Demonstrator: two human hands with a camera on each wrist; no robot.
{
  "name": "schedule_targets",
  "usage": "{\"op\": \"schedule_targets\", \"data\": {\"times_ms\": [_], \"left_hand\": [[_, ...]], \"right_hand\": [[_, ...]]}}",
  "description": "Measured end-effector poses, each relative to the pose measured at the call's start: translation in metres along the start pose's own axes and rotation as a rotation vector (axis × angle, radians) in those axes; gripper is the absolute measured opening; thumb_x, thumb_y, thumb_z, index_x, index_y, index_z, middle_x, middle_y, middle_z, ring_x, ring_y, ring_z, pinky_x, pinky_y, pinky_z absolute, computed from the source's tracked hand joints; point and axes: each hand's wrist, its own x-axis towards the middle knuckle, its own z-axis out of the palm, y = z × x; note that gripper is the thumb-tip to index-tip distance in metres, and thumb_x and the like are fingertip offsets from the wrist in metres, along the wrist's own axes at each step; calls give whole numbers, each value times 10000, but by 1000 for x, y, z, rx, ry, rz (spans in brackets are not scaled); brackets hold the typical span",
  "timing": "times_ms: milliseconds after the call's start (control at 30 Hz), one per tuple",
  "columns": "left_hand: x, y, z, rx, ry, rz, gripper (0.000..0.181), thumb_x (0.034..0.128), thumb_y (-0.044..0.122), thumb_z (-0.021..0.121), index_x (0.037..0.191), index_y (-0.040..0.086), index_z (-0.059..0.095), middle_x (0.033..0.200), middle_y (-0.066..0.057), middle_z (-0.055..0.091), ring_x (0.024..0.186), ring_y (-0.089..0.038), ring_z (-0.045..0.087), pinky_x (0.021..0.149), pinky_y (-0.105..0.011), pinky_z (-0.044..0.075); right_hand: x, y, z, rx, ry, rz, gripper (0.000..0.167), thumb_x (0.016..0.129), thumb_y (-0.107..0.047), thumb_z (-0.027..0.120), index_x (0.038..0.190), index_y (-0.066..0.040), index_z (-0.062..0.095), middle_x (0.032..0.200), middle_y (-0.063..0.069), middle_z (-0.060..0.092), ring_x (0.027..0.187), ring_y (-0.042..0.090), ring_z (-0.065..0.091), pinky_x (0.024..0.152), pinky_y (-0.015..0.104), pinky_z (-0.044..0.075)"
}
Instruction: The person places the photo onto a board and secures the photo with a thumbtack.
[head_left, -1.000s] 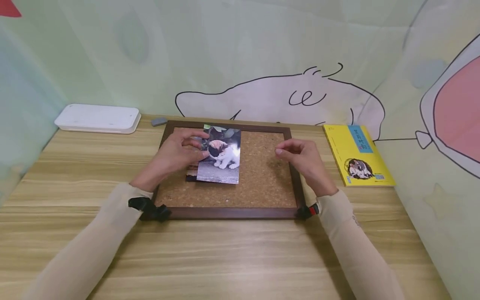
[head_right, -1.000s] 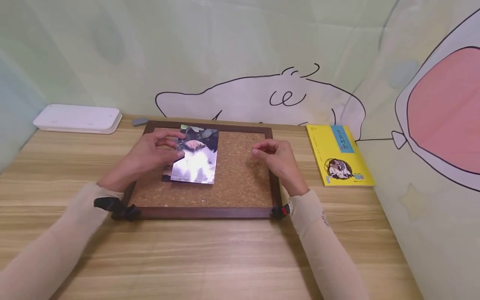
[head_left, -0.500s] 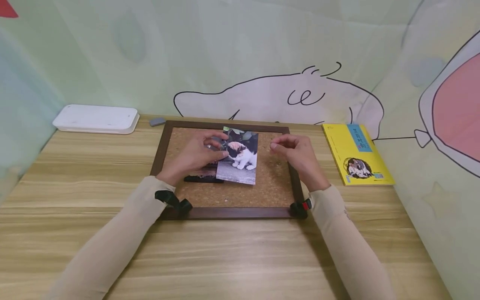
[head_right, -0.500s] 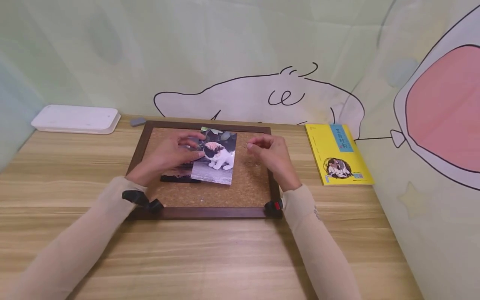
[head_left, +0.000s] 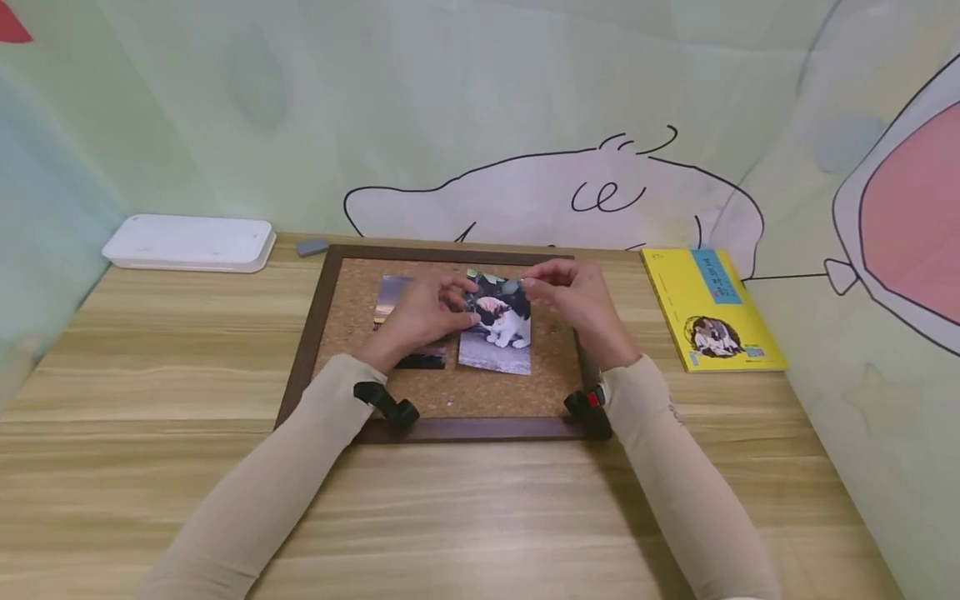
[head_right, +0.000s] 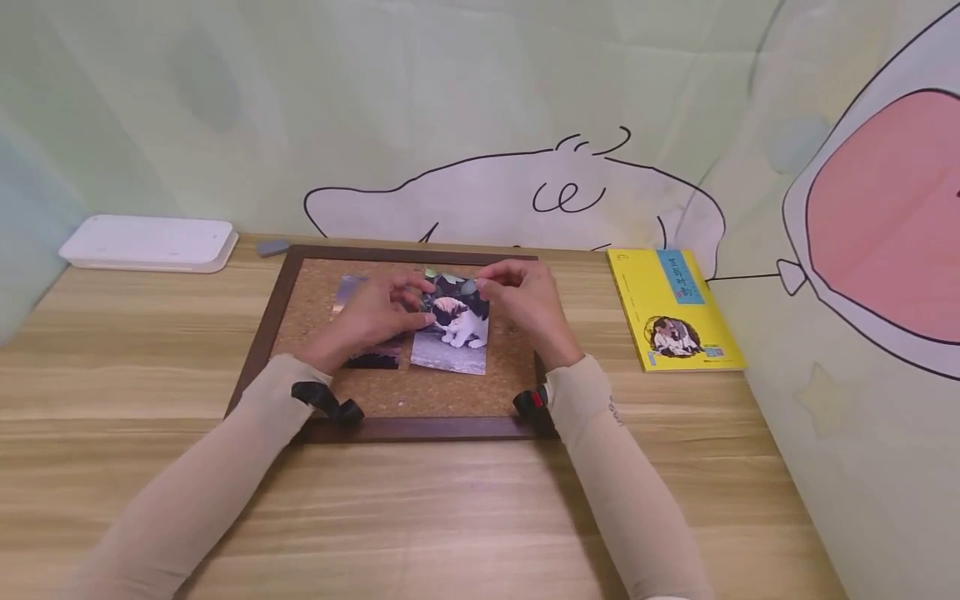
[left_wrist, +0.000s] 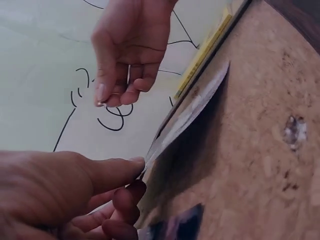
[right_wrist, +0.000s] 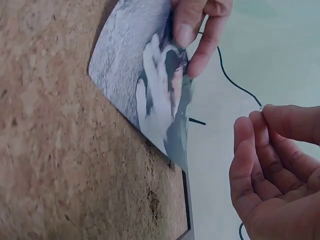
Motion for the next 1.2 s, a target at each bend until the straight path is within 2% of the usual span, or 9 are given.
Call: {"op": "schedule_targets", "data": {"times_ms": [167,267,367,467,600,733,1033,1200], "left_hand": [[4,-4,9,136,25,39,435,899,128,848,1314,89,721,1015,-118,743,844,-207,663,743,-302,511],[5,-5,12,219,23,63,431,918,140,836,1327,90,711,959,-95,725,840,-208,639,801,-333,481],[5,-5,12,261,10,54,420,935,154,824,1334,97,703,930,-76,701,829,-210,616,810,-355,473],[5,-4,11,276,5,46,415,939,158,818,1332,95,700,939,-79,708,843,-216,623,824,-371,484],[7,-4,12,293,3,60,422,937,164,815,1335,88,699,953,-83,725,860,-216,638,854,-385,495],[8,-4,14,297,-4,77,432,933,165,817,1341,76,703,941,-79,718,836,-206,626,825,-360,478],[9,-4,16,315,-18,56,438,948,186,806,1357,73,696,909,-47,658,796,-182,557,767,-308,408],[8,-3,15,322,-15,50,440,954,187,802,1364,69,693,886,-35,634,768,-176,536,758,-311,398]], "right_hand": [[5,-1,2,-48,-17,37,134,1001,-139,757,1123,-88,781,1065,45,751,1023,272,688,980,453,560],[11,-1,4,-116,-42,17,136,1010,-143,752,1124,-75,782,1029,54,746,998,270,676,912,395,552],[19,-1,7,-212,-70,-18,137,1016,-136,743,1114,-50,783,975,52,734,938,226,663,827,320,534],[28,0,10,-284,-107,-39,122,1012,-109,730,1096,-35,779,966,55,707,921,202,630,796,287,508],[38,0,12,-358,-164,-49,106,1023,-114,716,1083,-50,776,1015,49,679,971,203,591,837,304,490],[47,3,15,-423,-191,-62,100,1018,-122,731,1063,-53,787,967,26,679,934,189,573,810,291,471],[62,8,24,-505,-190,14,69,986,-127,770,1013,-97,826,788,-43,565,813,157,502,684,271,404],[64,8,25,-514,-174,5,58,975,-121,779,989,-85,822,829,-37,622,831,156,516,701,267,409]]}}
